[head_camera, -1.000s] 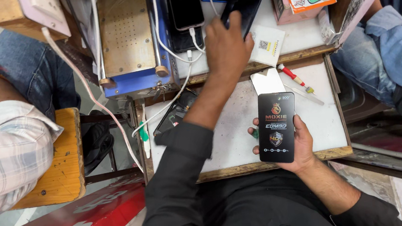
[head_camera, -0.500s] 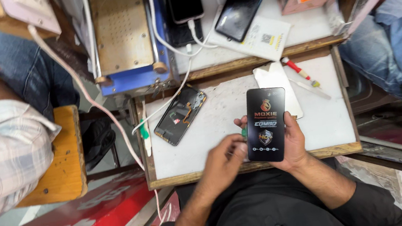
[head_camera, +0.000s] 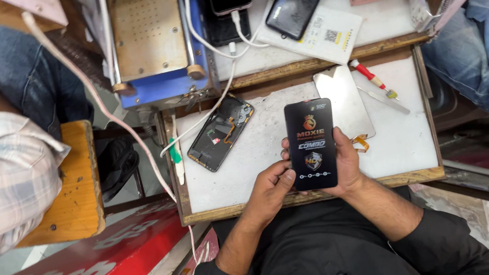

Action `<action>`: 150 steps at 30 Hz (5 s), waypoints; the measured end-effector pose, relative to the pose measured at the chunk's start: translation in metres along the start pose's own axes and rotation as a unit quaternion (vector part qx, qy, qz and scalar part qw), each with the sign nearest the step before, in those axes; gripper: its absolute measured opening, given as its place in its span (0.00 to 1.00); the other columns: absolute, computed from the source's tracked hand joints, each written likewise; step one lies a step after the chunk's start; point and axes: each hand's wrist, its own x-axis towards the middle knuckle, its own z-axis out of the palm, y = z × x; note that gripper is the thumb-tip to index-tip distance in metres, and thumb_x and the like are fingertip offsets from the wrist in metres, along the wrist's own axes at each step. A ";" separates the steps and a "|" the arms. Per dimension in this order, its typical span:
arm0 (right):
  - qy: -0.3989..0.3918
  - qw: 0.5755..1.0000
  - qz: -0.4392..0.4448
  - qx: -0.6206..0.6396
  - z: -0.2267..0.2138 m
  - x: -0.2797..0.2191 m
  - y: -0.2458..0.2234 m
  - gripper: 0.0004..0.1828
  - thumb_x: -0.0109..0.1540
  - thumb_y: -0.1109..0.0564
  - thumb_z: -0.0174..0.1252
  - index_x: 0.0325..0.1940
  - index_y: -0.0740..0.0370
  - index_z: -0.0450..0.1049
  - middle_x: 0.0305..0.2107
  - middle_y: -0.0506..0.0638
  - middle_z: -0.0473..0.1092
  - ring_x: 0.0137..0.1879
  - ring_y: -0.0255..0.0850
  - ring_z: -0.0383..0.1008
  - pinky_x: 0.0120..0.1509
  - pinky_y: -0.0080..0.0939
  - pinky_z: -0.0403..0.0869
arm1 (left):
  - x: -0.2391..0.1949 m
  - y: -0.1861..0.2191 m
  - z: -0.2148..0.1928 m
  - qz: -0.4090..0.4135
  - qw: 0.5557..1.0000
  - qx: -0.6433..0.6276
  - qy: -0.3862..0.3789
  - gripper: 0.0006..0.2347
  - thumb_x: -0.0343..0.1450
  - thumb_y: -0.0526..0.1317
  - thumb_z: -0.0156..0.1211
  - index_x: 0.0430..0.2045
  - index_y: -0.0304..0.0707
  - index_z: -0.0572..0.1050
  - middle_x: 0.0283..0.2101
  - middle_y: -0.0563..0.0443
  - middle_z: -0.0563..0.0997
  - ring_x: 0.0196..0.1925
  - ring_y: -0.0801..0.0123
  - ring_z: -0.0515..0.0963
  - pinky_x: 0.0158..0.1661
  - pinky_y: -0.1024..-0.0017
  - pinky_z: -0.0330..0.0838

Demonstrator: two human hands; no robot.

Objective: The person disassembles a smartphone, removes the back cover and battery, and handles the internal components. They then place a new battery into the phone and reassemble the device.

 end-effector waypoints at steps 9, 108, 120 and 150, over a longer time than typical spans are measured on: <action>-0.012 0.999 -0.023 -0.027 0.004 0.005 -0.001 0.45 0.65 0.29 0.58 0.73 0.64 0.60 0.57 0.63 0.67 0.63 0.52 0.70 0.64 0.54 0.76 | 0.001 -0.002 -0.005 -0.019 0.998 0.053 0.025 0.14 0.80 0.41 0.52 0.53 0.27 0.75 0.39 0.58 0.78 0.40 0.81 0.73 0.43 0.79 0.70; 0.121 0.966 0.032 -0.228 -0.044 -0.008 0.004 0.53 0.60 0.18 0.42 0.71 0.62 0.58 0.55 0.60 0.67 0.61 0.50 0.71 0.59 0.53 0.76 | 0.049 0.080 0.047 0.183 0.834 0.490 0.175 0.06 0.71 0.38 0.66 0.38 0.39 0.80 0.37 0.51 0.82 0.36 0.64 0.85 0.36 0.70 0.80; 0.053 0.937 0.006 -0.346 -0.011 0.004 -0.002 0.57 0.61 0.17 0.49 0.78 0.65 0.59 0.50 0.61 0.69 0.45 0.45 0.72 0.38 0.43 0.75 | -0.005 0.066 0.071 0.079 0.880 0.451 0.122 0.18 0.69 0.45 0.71 0.43 0.31 0.73 0.38 0.44 0.79 0.36 0.64 0.82 0.38 0.69 0.78; 0.076 0.682 -0.143 -0.713 0.059 0.016 -0.005 0.35 0.74 0.42 0.35 0.80 0.65 0.47 0.68 0.64 0.59 0.73 0.51 0.61 0.77 0.47 0.59 | 0.003 0.061 0.020 0.184 0.898 0.377 0.131 0.19 0.75 0.30 0.56 0.62 0.23 0.69 0.47 0.41 0.83 0.47 0.63 0.82 0.48 0.69 0.78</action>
